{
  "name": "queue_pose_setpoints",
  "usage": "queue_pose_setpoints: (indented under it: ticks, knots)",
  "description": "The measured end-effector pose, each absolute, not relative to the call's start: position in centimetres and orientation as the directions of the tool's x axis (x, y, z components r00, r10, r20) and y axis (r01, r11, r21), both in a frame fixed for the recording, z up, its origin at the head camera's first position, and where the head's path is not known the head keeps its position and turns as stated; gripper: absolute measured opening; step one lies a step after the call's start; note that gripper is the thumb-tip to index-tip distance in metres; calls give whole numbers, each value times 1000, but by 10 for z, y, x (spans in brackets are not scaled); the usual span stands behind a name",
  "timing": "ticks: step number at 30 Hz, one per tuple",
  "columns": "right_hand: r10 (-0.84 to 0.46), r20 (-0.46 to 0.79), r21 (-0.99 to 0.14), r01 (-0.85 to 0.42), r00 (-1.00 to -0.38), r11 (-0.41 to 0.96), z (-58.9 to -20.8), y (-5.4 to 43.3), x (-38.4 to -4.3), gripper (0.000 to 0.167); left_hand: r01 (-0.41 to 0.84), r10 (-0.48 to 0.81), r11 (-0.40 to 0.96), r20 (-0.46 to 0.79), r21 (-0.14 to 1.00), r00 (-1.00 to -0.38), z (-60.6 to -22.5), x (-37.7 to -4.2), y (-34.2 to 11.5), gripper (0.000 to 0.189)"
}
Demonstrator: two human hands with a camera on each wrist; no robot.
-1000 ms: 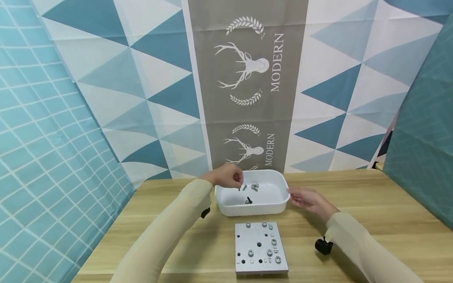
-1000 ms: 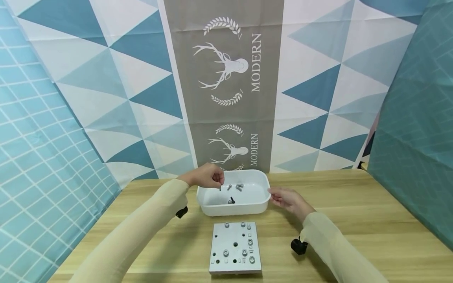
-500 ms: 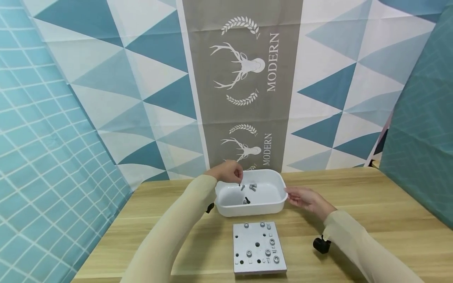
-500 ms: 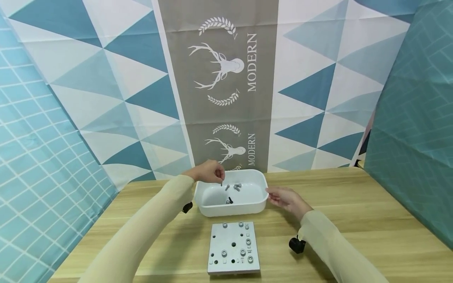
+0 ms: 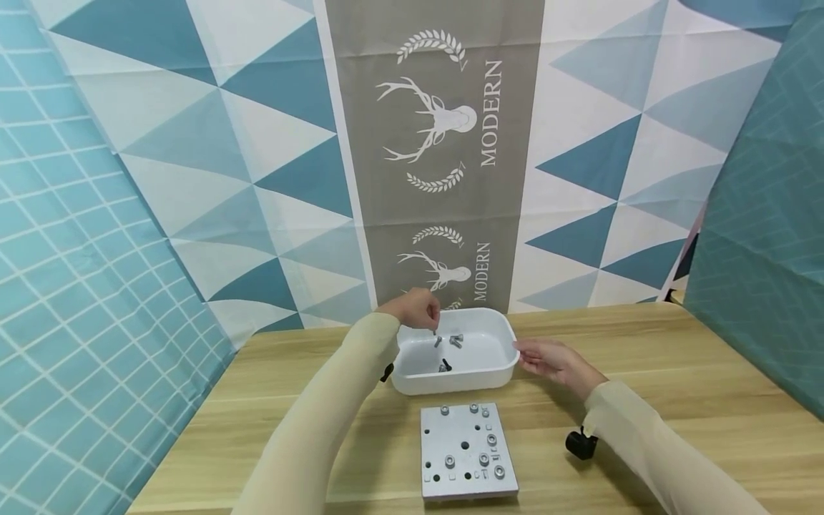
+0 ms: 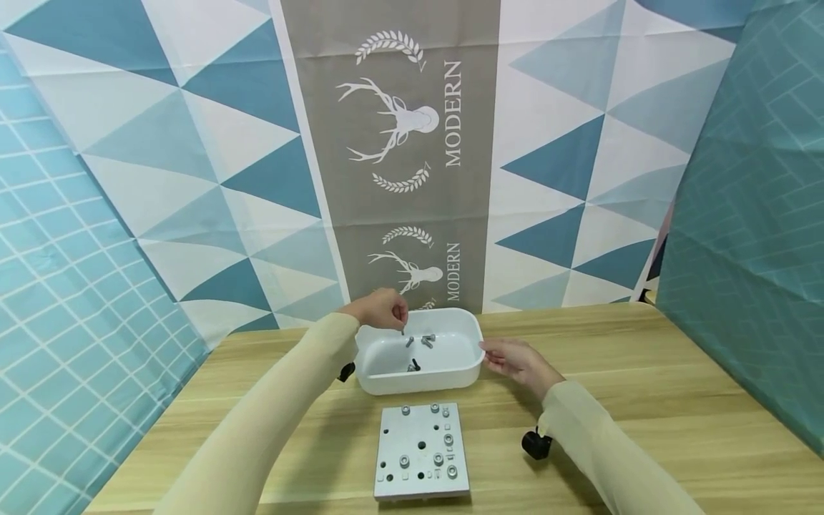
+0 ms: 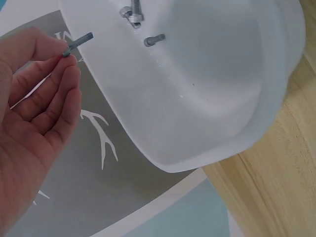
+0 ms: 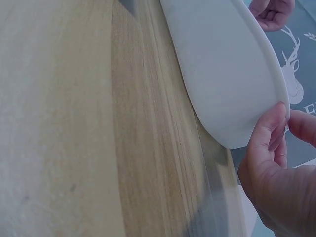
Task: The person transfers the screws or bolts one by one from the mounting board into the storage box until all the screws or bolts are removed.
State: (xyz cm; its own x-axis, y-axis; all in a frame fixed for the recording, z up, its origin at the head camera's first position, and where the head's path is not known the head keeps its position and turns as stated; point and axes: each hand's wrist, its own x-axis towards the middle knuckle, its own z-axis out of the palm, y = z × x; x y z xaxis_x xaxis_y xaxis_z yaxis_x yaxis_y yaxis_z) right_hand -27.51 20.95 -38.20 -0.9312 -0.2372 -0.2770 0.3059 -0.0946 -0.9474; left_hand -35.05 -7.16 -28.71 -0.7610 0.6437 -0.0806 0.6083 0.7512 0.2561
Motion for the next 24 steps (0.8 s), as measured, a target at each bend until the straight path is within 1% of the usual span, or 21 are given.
queue_pose_setpoints:
  ticks: [2, 3, 8, 12, 16, 21, 24]
  knots:
    - [-234, -281, -947, 308, -931, -89, -383, 209, -275, 12, 596, 629, 767, -95, 238, -772, -289, -349, -73, 4]
    - [-234, -281, -947, 308, -931, -88, -383, 209, -275, 12, 588, 620, 775, -102, 230, -778, -290, -348, -73, 6]
    - [-246, -279, -943, 313, -928, -111, -382, 209, -274, 13, 539, 576, 809, -132, 236, -807, -293, -342, -78, 33]
    - [-250, -279, -941, 316, -927, -122, -382, 209, -275, 14, 532, 571, 813, -145, 236, -808, -295, -335, -83, 44]
    - [-245, -285, -938, 322, -927, -128, -379, 209, -276, 12, 574, 610, 785, -127, 233, -782, -296, -327, -88, 48]
    - [-239, -296, -933, 334, -925, -137, -378, 209, -274, 12, 661, 691, 712, -72, 235, -719, -297, -312, -91, 47]
    - [-237, -304, -928, 343, -923, -144, -377, 209, -274, 15, 696, 724, 678, -50, 238, -688, -295, -301, -91, 47]
